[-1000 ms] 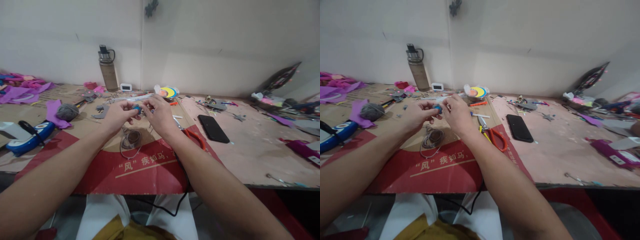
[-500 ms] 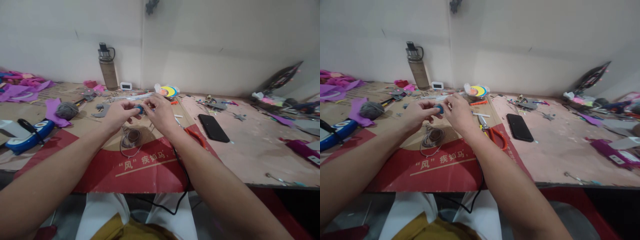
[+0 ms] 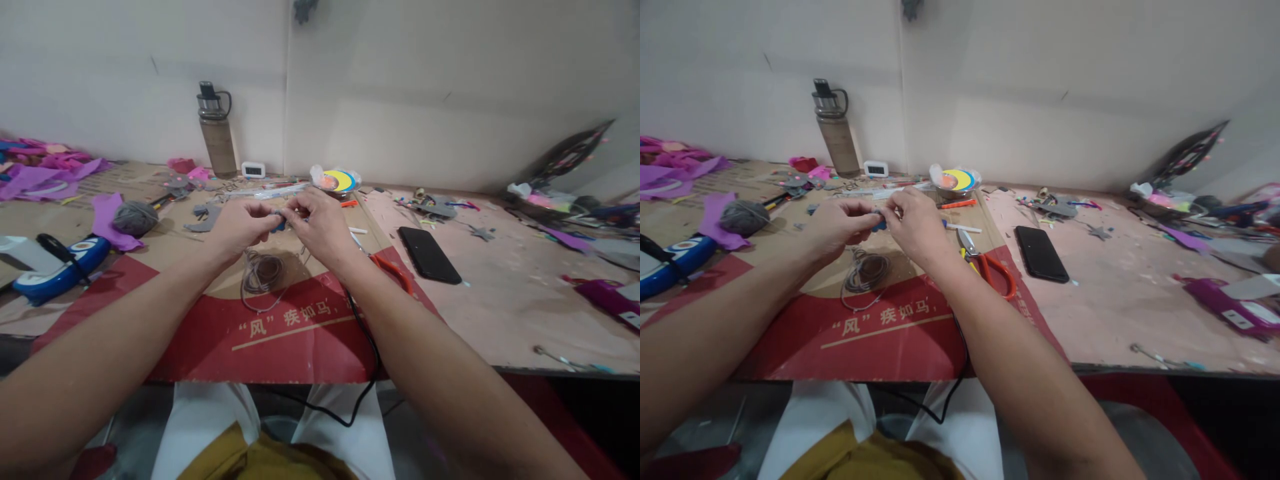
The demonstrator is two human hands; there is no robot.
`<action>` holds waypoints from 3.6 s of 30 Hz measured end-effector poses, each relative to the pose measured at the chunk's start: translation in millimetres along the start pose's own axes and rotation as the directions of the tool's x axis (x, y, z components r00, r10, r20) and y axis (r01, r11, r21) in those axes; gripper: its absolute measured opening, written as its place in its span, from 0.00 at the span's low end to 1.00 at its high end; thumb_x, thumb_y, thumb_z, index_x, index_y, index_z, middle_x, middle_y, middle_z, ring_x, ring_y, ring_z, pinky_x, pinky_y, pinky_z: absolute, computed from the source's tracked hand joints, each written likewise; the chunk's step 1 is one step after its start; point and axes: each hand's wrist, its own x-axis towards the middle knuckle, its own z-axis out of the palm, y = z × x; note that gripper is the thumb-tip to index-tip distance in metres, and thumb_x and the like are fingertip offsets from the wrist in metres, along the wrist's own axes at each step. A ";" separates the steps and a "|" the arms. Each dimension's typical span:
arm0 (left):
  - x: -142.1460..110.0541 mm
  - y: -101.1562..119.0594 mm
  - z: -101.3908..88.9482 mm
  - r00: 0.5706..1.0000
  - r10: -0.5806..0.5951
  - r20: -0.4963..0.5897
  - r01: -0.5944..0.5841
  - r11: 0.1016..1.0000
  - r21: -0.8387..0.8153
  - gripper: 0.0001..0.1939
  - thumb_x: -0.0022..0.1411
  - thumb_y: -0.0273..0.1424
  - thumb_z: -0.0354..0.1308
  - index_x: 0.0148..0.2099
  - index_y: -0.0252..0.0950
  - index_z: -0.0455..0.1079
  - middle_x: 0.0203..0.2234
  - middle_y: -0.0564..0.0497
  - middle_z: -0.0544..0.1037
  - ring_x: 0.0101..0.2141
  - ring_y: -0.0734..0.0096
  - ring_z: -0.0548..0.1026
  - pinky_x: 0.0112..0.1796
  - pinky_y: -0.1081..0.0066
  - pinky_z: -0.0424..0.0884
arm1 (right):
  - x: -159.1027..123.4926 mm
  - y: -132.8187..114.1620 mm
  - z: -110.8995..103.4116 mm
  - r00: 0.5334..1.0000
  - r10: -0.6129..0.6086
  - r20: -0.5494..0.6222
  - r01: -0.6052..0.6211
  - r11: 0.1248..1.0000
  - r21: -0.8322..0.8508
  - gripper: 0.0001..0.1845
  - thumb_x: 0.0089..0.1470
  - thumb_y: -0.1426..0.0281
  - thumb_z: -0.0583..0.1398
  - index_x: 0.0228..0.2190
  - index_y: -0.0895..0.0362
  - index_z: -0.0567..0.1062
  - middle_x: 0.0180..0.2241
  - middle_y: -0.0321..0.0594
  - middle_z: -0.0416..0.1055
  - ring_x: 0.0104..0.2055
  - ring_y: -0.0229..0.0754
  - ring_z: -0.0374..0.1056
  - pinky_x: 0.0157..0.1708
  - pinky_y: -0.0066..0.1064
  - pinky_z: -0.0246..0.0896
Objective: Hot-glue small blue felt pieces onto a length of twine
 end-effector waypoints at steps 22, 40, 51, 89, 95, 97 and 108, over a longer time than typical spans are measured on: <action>1.5 -2.4 -0.9 1.000 -0.020 -0.012 0.020 1.000 0.019 0.04 0.50 0.31 0.60 0.26 0.37 0.70 0.12 0.56 0.67 0.14 0.78 0.61 0.17 0.76 0.51 | -2.5 -3.4 -1.3 0.995 0.087 0.039 -0.091 0.990 0.107 0.05 0.54 0.74 0.61 0.27 0.56 0.70 0.27 0.35 0.67 0.29 0.36 0.59 0.32 0.31 0.54; 1.0 -1.8 2.1 0.998 -0.042 -0.042 0.036 0.991 -0.132 0.07 0.49 0.31 0.62 0.28 0.37 0.66 0.20 0.54 0.73 0.19 0.74 0.73 0.17 0.76 0.62 | -3.7 -8.9 4.2 0.988 0.146 0.057 -0.151 0.983 0.105 0.12 0.58 0.69 0.58 0.23 0.56 0.68 0.25 0.35 0.67 0.28 0.36 0.58 0.33 0.31 0.52; -2.8 1.7 4.3 0.999 -0.026 -0.033 0.020 0.983 -0.181 0.07 0.51 0.30 0.62 0.32 0.37 0.66 0.24 0.52 0.76 0.23 0.70 0.77 0.22 0.73 0.72 | -3.3 -10.0 3.6 0.981 0.191 0.034 -0.194 0.970 0.149 0.11 0.58 0.68 0.59 0.24 0.56 0.69 0.24 0.35 0.69 0.28 0.36 0.60 0.31 0.31 0.53; 2.3 -6.9 7.8 0.996 -0.009 -0.086 -0.027 0.913 -0.406 0.10 0.53 0.32 0.64 0.31 0.36 0.64 0.25 0.55 0.74 0.24 0.72 0.77 0.28 0.69 0.76 | -4.9 -20.8 5.7 0.952 0.304 0.032 -0.302 0.918 0.255 0.08 0.56 0.70 0.58 0.26 0.57 0.70 0.26 0.35 0.70 0.29 0.36 0.62 0.32 0.31 0.55; 3.2 -9.0 12.0 0.994 0.012 -0.108 -0.059 0.892 -0.449 0.10 0.54 0.31 0.64 0.31 0.37 0.64 0.24 0.55 0.73 0.24 0.74 0.76 0.32 0.67 0.77 | -5.0 -22.8 5.4 0.935 0.355 0.016 -0.346 0.898 0.272 0.08 0.55 0.69 0.59 0.26 0.57 0.72 0.26 0.35 0.71 0.29 0.36 0.63 0.33 0.31 0.55; 3.3 -9.6 12.8 0.994 0.027 -0.104 -0.071 0.888 -0.454 0.09 0.54 0.30 0.63 0.31 0.37 0.65 0.24 0.55 0.73 0.24 0.75 0.75 0.32 0.68 0.77 | -4.9 -23.3 5.1 0.927 0.374 0.011 -0.362 0.888 0.283 0.08 0.55 0.69 0.59 0.25 0.57 0.72 0.26 0.35 0.71 0.29 0.35 0.63 0.32 0.31 0.55; 4.3 -8.9 12.8 0.995 0.062 -0.072 -0.086 0.905 -0.416 0.07 0.54 0.30 0.63 0.30 0.36 0.68 0.27 0.54 0.73 0.29 0.75 0.72 0.31 0.73 0.72 | -3.9 -24.0 4.5 0.902 0.431 -0.005 -0.400 0.841 0.363 0.07 0.52 0.71 0.60 0.23 0.57 0.70 0.24 0.33 0.69 0.26 0.33 0.61 0.31 0.29 0.56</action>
